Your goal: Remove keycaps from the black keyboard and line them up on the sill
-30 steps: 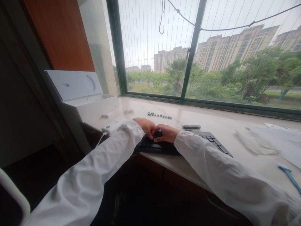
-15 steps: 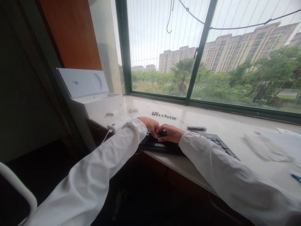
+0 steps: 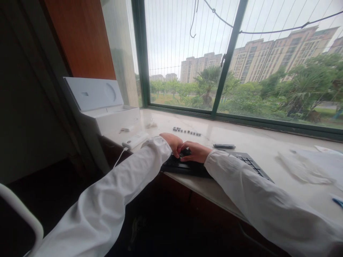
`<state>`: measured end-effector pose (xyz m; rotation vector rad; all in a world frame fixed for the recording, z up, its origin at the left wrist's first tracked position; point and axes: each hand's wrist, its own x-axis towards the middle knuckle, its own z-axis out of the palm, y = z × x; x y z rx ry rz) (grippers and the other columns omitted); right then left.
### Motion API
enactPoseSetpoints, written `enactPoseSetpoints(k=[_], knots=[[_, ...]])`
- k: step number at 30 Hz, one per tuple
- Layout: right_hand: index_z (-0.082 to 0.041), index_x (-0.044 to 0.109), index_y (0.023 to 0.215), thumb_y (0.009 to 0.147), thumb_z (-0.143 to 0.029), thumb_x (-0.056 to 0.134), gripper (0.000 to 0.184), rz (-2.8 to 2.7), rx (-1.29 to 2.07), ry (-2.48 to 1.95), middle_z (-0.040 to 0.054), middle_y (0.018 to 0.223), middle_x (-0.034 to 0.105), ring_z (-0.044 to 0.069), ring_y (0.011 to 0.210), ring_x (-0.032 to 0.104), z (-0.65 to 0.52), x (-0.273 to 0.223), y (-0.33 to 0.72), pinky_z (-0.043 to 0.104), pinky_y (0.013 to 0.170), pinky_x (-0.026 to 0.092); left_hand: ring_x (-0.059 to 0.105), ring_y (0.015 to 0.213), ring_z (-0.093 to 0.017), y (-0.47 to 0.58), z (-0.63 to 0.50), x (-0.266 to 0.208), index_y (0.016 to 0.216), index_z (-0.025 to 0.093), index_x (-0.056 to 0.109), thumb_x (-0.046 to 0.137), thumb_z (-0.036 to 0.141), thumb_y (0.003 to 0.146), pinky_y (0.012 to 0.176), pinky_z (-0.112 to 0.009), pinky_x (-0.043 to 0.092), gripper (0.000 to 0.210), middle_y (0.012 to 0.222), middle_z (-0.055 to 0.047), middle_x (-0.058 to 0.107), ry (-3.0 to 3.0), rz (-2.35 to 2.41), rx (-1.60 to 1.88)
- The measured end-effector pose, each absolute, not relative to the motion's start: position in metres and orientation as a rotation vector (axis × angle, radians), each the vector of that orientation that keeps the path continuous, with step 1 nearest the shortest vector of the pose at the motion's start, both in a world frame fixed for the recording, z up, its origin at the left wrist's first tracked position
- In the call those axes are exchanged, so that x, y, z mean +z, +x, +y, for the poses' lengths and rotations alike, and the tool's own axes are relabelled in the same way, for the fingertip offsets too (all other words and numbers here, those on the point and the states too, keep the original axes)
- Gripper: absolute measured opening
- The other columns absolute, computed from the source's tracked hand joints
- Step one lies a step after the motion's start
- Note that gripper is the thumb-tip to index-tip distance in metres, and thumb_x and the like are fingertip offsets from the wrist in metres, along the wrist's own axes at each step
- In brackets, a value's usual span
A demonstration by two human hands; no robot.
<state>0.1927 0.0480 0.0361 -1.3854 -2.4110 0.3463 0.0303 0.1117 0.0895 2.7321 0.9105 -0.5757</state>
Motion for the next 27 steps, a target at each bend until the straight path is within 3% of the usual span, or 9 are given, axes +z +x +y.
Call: enactPoseSetpoints(k=[7,12,22,27], knots=[[-0.024,0.069,0.098,0.073,-0.036,0.074,0.028,-2.493,0.375,-1.257,0.0033,0.102,0.068,0.022,0.102,0.061,0.041,0.047,0.188,0.031,0.092,0.046,0.061,0.078,-0.018,0.040,0.098,0.095,0.073,0.025,0.073,0.082,0.033,0.060,0.076,-0.028,0.045,0.018,0.077,0.002,0.070,2.721,1.041,-0.581],[-0.022,0.068,0.102,0.072,-0.040,0.075,0.035,-2.466,0.353,-1.309,0.0052,0.106,0.067,0.023,0.104,0.061,0.043,0.043,0.191,0.033,0.092,0.046,0.062,0.077,-0.018,0.039,0.101,0.094,0.068,0.025,0.073,0.083,0.035,0.057,0.078,-0.029,0.045,0.018,0.072,0.002,0.069,2.690,1.018,-0.565],[-0.019,0.064,0.107,0.069,-0.041,0.078,0.046,-2.424,0.301,-1.385,0.0090,0.113,0.065,0.024,0.104,0.061,0.048,0.035,0.192,0.036,0.093,0.046,0.060,0.075,-0.014,0.015,0.111,0.101,0.087,0.027,0.074,0.078,0.050,0.061,0.065,-0.022,0.040,0.035,0.079,0.006,0.070,2.636,0.976,-0.376],[-0.018,0.065,0.106,0.068,-0.044,0.078,0.048,-2.430,0.311,-1.410,0.0110,0.114,0.064,0.026,0.105,0.061,0.046,0.040,0.189,0.037,0.093,0.047,0.059,0.071,-0.014,0.013,0.118,0.102,0.082,0.025,0.073,0.081,0.048,0.056,0.062,-0.023,0.039,0.036,0.075,0.004,0.070,2.631,1.029,-0.303]])
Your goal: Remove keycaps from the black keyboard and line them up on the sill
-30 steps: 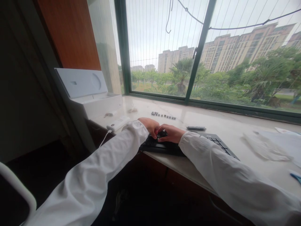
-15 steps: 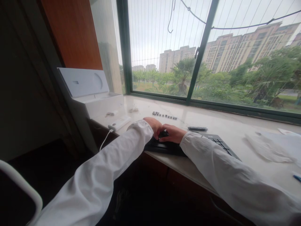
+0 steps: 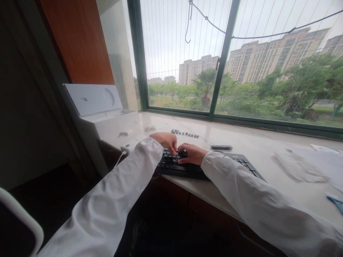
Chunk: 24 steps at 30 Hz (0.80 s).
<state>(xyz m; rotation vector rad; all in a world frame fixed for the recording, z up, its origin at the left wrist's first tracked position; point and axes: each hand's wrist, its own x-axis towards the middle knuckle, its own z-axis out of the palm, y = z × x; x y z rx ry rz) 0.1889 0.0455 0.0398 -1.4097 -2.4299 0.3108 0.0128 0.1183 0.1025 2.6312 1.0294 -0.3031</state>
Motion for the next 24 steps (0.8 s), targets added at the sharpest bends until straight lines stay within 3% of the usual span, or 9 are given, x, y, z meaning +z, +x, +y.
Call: enactPoseSetpoints(k=[7,14,19,24], knots=[[-0.021,0.066,0.107,0.068,-0.045,0.078,0.047,-2.431,0.300,-1.402,0.0090,0.113,0.065,0.025,0.104,0.061,0.047,0.039,0.189,0.036,0.090,0.047,0.061,0.071,-0.013,0.009,0.093,0.102,0.083,0.022,0.072,0.081,0.034,0.060,0.061,-0.021,0.040,0.027,0.080,0.002,0.071,2.655,1.147,-0.134],[-0.020,0.067,0.106,0.070,-0.045,0.077,0.045,-2.481,0.275,-1.350,0.0093,0.115,0.065,0.024,0.105,0.062,0.050,0.039,0.191,0.035,0.091,0.048,0.064,0.084,-0.017,-0.017,0.051,0.089,0.093,0.030,0.073,0.064,0.029,0.080,0.073,-0.024,0.044,0.015,0.094,0.001,0.071,2.704,1.427,0.191],[-0.019,0.069,0.103,0.075,-0.040,0.075,0.035,-2.450,0.214,-1.293,0.0101,0.110,0.067,0.024,0.102,0.063,0.054,0.049,0.201,0.037,0.091,0.048,0.065,0.089,-0.019,-0.027,0.014,0.061,0.101,0.030,0.070,0.047,0.029,0.093,0.074,-0.027,0.045,0.025,0.103,-0.002,0.068,2.718,1.605,0.390],[-0.021,0.072,0.097,0.078,-0.036,0.073,0.025,-2.427,0.167,-1.268,0.0089,0.105,0.069,0.023,0.095,0.065,0.056,0.062,0.211,0.040,0.089,0.048,0.066,0.078,-0.015,-0.024,-0.014,0.037,0.110,0.033,0.065,0.034,0.032,0.099,0.065,-0.025,0.045,0.033,0.106,-0.001,0.062,2.728,1.701,0.538]])
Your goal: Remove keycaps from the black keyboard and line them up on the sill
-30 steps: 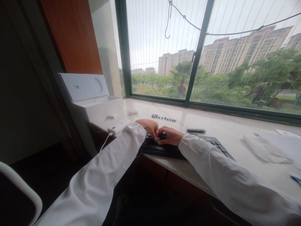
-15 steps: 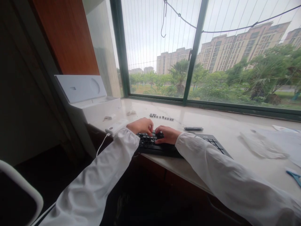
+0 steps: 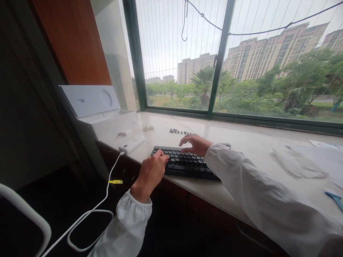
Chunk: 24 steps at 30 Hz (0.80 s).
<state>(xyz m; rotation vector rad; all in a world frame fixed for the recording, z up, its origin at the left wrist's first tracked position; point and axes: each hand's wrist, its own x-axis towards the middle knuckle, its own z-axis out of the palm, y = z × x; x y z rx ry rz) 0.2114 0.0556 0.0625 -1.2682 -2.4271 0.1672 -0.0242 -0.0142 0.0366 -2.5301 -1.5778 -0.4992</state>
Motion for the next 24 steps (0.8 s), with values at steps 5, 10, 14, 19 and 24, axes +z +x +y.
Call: enactPoseSetpoints(k=[5,10,14,19,24], knots=[[-0.022,0.074,0.094,0.079,-0.035,0.072,0.020,-2.420,0.180,-1.278,0.0076,0.102,0.069,0.021,0.091,0.065,0.055,0.064,0.213,0.038,0.086,0.049,0.066,0.076,-0.014,-0.019,-0.027,0.027,0.115,0.034,0.062,0.031,0.033,0.100,0.060,-0.024,0.045,0.034,0.108,0.000,0.060,-2.478,-1.600,-0.550],[-0.023,0.074,0.094,0.078,-0.036,0.072,0.020,-2.455,0.155,-1.331,0.0071,0.098,0.070,0.022,0.091,0.066,0.054,0.063,0.214,0.037,0.085,0.049,0.068,0.076,-0.013,-0.016,-0.037,0.024,0.114,0.035,0.062,0.032,0.034,0.100,0.059,-0.025,0.045,0.033,0.116,0.000,0.060,-2.469,-1.677,-0.574],[-0.023,0.075,0.092,0.079,-0.033,0.070,0.017,-2.461,0.122,-1.382,0.0056,0.095,0.072,0.021,0.089,0.067,0.055,0.067,0.220,0.036,0.085,0.049,0.069,0.080,-0.014,-0.013,-0.046,0.014,0.116,0.036,0.061,0.036,0.036,0.099,0.063,-0.025,0.049,0.030,0.122,0.002,0.061,-2.485,-1.685,-0.699],[-0.024,0.076,0.087,0.080,-0.032,0.068,0.013,-2.445,0.102,-1.405,0.0037,0.089,0.073,0.019,0.083,0.067,0.053,0.074,0.226,0.032,0.078,0.049,0.069,0.082,-0.015,-0.010,-0.052,0.001,0.124,0.035,0.057,0.037,0.037,0.099,0.066,-0.025,0.052,0.033,0.129,0.000,0.059,-2.469,-1.769,-0.797],[-0.026,0.077,0.084,0.080,-0.029,0.067,0.011,-2.461,0.139,-1.386,0.0002,0.080,0.072,0.014,0.066,0.062,0.044,0.072,0.208,0.026,0.065,0.045,0.069,0.085,-0.016,-0.008,-0.052,-0.007,0.128,0.036,0.055,0.036,0.037,0.099,0.066,-0.025,0.053,0.035,0.132,-0.001,0.058,-2.463,-1.831,-0.854]])
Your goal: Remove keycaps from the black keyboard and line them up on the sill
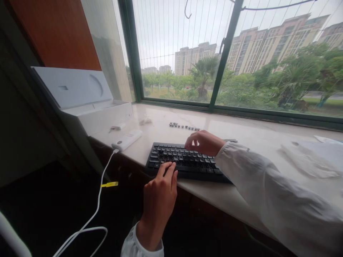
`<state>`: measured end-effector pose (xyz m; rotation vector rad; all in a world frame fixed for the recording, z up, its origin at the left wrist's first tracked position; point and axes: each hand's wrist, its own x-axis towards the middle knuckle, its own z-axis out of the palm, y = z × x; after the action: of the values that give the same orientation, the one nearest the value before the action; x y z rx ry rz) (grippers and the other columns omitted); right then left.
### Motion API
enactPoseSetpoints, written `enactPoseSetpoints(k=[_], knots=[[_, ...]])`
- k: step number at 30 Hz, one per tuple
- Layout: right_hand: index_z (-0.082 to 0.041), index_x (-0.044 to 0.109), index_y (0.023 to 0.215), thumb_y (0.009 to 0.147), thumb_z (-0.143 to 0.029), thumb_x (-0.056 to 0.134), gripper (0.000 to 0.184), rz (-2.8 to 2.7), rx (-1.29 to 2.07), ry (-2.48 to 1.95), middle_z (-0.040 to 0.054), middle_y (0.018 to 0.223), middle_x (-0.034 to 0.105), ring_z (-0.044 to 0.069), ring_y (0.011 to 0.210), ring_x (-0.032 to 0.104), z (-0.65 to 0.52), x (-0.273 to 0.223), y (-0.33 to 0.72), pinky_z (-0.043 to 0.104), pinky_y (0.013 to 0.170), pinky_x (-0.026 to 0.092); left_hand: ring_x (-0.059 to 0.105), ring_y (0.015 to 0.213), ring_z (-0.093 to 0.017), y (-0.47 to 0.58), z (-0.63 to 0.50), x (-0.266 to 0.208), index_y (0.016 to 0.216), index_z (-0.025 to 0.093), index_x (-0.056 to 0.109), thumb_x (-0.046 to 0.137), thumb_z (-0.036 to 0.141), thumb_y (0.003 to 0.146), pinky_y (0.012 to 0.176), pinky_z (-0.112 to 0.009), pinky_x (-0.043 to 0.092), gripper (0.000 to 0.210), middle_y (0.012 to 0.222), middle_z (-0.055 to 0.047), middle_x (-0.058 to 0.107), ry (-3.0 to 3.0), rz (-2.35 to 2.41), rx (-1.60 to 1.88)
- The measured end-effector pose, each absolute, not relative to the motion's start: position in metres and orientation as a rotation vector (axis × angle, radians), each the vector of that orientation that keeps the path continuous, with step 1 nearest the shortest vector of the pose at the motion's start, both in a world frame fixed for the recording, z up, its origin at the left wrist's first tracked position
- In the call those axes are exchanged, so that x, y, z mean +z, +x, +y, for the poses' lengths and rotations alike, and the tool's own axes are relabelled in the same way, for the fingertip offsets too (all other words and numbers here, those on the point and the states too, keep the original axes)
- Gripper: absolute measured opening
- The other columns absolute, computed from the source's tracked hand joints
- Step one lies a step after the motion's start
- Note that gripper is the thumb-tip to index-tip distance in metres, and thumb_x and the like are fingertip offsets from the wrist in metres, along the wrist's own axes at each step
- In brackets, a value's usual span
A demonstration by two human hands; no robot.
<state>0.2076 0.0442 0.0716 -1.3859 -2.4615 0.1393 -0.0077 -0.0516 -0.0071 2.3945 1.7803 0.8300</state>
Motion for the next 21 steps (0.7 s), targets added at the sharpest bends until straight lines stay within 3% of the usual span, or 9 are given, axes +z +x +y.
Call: enactPoseSetpoints(k=[6,13,21], knots=[[-0.029,0.078,0.084,0.082,-0.024,0.064,0.015,-2.560,0.087,-1.375,-0.0003,0.084,0.073,0.017,0.077,0.065,0.029,0.066,0.173,0.027,0.069,0.045,0.070,0.083,-0.015,-0.004,-0.053,-0.019,0.132,0.036,0.052,0.032,0.035,0.100,0.058,-0.023,0.051,0.038,0.137,0.001,0.055,2.392,1.838,0.826],[-0.030,0.078,0.082,0.080,-0.034,0.069,0.011,-2.476,0.021,-1.621,0.0027,0.085,0.074,0.022,0.078,0.066,0.021,0.062,0.159,0.032,0.068,0.045,0.070,0.080,-0.016,-0.001,-0.051,-0.026,0.134,0.034,0.052,0.033,0.033,0.099,0.056,-0.023,0.053,0.039,0.138,-0.001,0.054,2.389,1.851,0.820],[-0.025,0.075,0.087,0.086,-0.033,0.064,0.015,-2.463,0.014,-1.691,0.0046,0.088,0.073,0.021,0.078,0.067,0.016,0.057,0.149,0.031,0.070,0.045,0.070,0.073,-0.013,0.002,-0.051,-0.032,0.132,0.031,0.055,0.035,0.031,0.099,0.051,-0.022,0.052,0.038,0.137,-0.002,0.055,2.432,1.869,0.913]])
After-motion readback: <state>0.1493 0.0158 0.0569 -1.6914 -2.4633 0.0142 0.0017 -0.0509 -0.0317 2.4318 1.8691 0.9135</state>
